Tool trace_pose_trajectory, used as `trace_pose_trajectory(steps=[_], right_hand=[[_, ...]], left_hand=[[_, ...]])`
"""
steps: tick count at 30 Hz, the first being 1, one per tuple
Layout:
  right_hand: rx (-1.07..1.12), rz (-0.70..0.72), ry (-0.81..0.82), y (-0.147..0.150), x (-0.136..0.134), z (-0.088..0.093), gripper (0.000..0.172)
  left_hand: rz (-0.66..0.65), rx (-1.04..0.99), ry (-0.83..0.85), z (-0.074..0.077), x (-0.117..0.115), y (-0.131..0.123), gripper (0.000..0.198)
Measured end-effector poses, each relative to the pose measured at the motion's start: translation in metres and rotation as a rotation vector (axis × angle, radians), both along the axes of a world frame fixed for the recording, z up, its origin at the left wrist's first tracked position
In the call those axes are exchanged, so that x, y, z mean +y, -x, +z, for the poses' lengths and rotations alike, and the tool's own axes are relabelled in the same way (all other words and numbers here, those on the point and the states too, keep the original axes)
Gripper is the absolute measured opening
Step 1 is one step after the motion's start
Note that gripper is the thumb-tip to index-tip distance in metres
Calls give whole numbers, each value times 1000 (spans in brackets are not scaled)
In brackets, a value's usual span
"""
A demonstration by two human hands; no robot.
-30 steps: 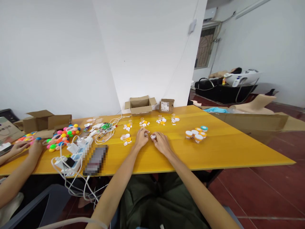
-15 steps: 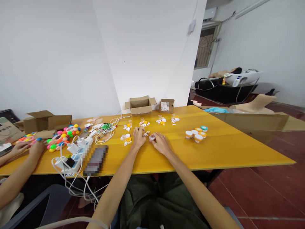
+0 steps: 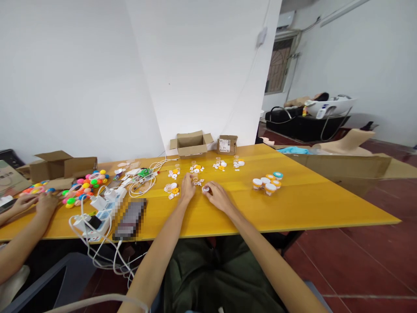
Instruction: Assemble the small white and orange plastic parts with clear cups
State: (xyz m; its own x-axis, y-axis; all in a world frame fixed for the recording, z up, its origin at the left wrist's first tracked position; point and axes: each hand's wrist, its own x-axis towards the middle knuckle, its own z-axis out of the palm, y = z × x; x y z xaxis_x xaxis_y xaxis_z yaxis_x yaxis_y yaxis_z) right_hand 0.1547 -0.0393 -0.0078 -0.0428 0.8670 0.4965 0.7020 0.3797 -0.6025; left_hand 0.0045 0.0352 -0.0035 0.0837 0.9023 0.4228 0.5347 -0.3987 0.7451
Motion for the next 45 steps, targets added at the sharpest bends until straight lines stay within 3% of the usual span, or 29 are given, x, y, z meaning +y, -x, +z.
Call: trace_pose_trajectory(steps=[9,16,25,32,45], right_hand=[[20,24,-3,1,-1,0,13],[89,25,-14,1,1,-1,12],[132,18,8,-1,4,-3,12],[163,7,1,-3,7,-7,16],[251,17,28,-3,9,-7,10]], left_hand=[[-10,50,-41,0,-1,0,30],[9,34,-148,13,-12,-6,19],[-180,77,-54,27,-28,-12,19],[-246,281,-54,24,-31,-11,17],[-259,275,-101,18,-26,-10,17]])
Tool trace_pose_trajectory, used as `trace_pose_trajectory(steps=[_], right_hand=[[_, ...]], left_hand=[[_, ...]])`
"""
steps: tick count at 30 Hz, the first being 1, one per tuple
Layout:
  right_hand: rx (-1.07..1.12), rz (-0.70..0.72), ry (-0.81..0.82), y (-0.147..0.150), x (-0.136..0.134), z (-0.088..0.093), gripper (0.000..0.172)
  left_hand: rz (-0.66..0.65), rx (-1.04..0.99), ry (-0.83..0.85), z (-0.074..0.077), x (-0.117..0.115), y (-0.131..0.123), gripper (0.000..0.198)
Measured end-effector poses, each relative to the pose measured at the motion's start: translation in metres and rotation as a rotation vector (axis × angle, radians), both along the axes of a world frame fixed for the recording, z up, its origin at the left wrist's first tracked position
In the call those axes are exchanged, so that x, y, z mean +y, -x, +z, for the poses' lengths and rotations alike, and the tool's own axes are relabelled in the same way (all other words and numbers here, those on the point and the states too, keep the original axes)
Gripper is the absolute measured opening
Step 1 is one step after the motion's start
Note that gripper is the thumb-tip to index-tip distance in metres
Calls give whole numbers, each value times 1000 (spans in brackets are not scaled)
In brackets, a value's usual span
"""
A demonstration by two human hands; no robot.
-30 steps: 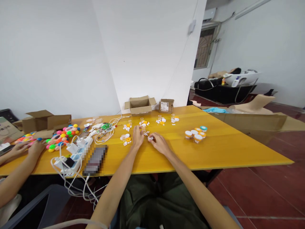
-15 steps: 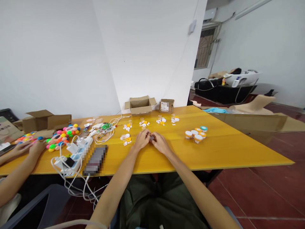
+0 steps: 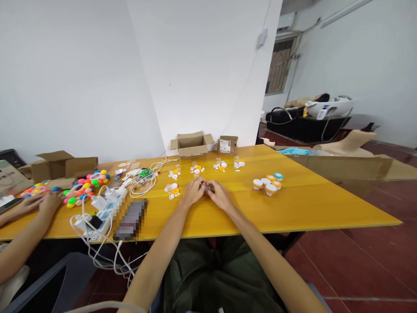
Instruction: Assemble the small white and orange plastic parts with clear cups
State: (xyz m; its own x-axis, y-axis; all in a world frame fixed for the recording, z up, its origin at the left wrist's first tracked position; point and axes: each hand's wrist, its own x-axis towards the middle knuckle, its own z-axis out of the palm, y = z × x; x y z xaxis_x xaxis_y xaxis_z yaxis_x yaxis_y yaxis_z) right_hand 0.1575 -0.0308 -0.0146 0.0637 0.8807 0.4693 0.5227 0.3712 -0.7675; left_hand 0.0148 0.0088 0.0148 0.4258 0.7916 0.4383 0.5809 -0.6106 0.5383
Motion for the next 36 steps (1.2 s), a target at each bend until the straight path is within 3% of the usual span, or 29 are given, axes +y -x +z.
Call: trace_pose_trajectory(steps=[10,20,29,36], right_hand=[[55,-30,-34,-1,-1,3,3],[74,-105,-33,-2,2,2,7],[-42,-329,5,-11,9,-12,15],[-31,-239,40,-7,7,-5,19]], left_hand=[[-12,10,-15,-1,1,0,17],[-85,5,-19,3,-3,0,20],[-44,45,-10,3,-5,-1,19],[36,2,-6,4,-3,0,22]])
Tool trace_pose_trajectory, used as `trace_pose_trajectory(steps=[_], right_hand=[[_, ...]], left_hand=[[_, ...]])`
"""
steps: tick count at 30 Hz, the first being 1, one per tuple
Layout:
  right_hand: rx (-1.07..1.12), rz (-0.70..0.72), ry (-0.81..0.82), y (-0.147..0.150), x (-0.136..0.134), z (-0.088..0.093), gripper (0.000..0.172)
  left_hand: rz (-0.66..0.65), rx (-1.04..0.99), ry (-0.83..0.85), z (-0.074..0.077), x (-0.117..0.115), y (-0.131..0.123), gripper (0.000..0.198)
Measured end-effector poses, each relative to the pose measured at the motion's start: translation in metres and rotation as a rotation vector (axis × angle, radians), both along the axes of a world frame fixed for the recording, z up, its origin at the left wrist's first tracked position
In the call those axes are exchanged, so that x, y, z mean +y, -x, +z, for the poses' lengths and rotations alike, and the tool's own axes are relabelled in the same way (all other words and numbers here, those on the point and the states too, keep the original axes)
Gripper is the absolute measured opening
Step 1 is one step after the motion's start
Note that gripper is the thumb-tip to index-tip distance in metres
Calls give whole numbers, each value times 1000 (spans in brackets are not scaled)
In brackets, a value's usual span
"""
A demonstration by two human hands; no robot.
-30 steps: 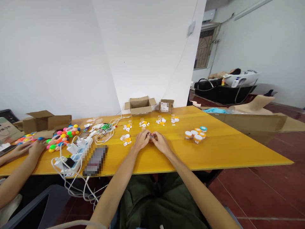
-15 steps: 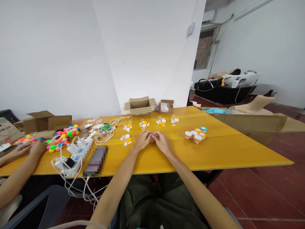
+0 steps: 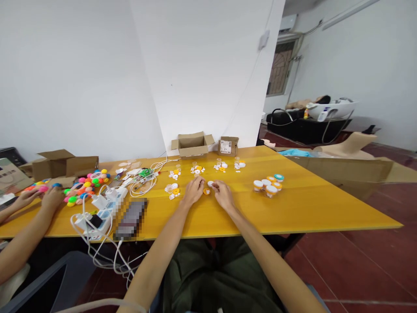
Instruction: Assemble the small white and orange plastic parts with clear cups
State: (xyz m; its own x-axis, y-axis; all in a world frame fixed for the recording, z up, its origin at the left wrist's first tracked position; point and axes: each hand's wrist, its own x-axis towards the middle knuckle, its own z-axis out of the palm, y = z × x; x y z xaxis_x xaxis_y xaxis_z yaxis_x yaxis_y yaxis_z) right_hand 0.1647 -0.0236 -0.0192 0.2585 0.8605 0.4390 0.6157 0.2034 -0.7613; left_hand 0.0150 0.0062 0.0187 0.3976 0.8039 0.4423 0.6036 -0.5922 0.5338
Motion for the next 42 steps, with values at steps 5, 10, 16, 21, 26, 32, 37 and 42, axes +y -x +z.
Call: trace_pose_trajectory(steps=[5,10,16,21,26,32,37,42], right_hand=[[12,23,-31,0,-1,3,20],[-10,20,15,2,-5,7,11],[-105,102,44,7,-12,11,5],[-205,142,32,7,-15,14,11],[-211,152,47,6,-14,14,14],[-106,164,48,5,-10,11,20],[-59,155,60,3,-8,10,22],[-111,144,87,3,-10,11,19]], left_hand=[[37,-23,14,3,-1,0,22],[70,-55,28,5,-3,0,22],[74,-78,35,5,-2,1,21],[20,-55,19,1,1,1,22],[-28,4,26,-2,2,1,22],[-49,28,21,-1,1,0,21],[-69,66,61,2,-4,-2,21],[-140,68,82,4,-7,-2,19]])
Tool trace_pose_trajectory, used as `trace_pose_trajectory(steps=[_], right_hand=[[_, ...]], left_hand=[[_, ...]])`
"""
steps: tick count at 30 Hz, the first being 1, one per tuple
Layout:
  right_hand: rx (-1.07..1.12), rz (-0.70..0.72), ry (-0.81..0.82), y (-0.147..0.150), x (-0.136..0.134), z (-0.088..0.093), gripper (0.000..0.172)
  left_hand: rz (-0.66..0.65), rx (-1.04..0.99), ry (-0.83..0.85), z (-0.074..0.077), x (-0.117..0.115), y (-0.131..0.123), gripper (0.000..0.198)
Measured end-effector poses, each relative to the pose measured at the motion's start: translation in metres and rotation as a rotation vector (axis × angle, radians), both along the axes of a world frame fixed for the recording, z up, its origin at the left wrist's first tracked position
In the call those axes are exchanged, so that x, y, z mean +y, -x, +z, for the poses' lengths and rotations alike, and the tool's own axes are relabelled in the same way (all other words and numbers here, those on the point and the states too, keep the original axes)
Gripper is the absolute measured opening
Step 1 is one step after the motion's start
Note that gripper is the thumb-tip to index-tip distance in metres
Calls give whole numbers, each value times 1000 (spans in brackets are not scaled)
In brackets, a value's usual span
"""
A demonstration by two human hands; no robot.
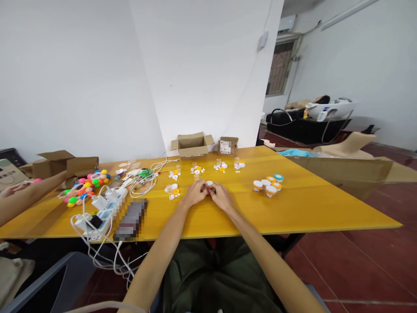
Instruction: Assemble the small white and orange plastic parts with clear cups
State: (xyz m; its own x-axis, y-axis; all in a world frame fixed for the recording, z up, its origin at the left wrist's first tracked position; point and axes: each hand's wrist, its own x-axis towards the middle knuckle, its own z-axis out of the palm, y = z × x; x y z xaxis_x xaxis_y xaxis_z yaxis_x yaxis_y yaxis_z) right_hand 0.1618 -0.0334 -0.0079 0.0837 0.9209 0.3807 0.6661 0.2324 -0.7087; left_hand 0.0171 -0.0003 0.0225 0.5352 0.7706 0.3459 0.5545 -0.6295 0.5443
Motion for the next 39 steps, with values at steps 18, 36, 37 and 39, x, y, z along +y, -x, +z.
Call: trace_pose_trajectory(steps=[18,36,37,39], right_hand=[[-30,-56,33,4,-2,3,17],[-10,-16,4,1,-1,1,19],[-21,-13,1,1,-1,1,19],[-40,-9,-4,1,-1,1,19]], left_hand=[[-73,-15,-12,-7,6,2,25],[-64,-84,10,-10,9,2,22],[-67,-93,20,-10,10,1,23],[-73,-108,41,-9,10,1,24]])
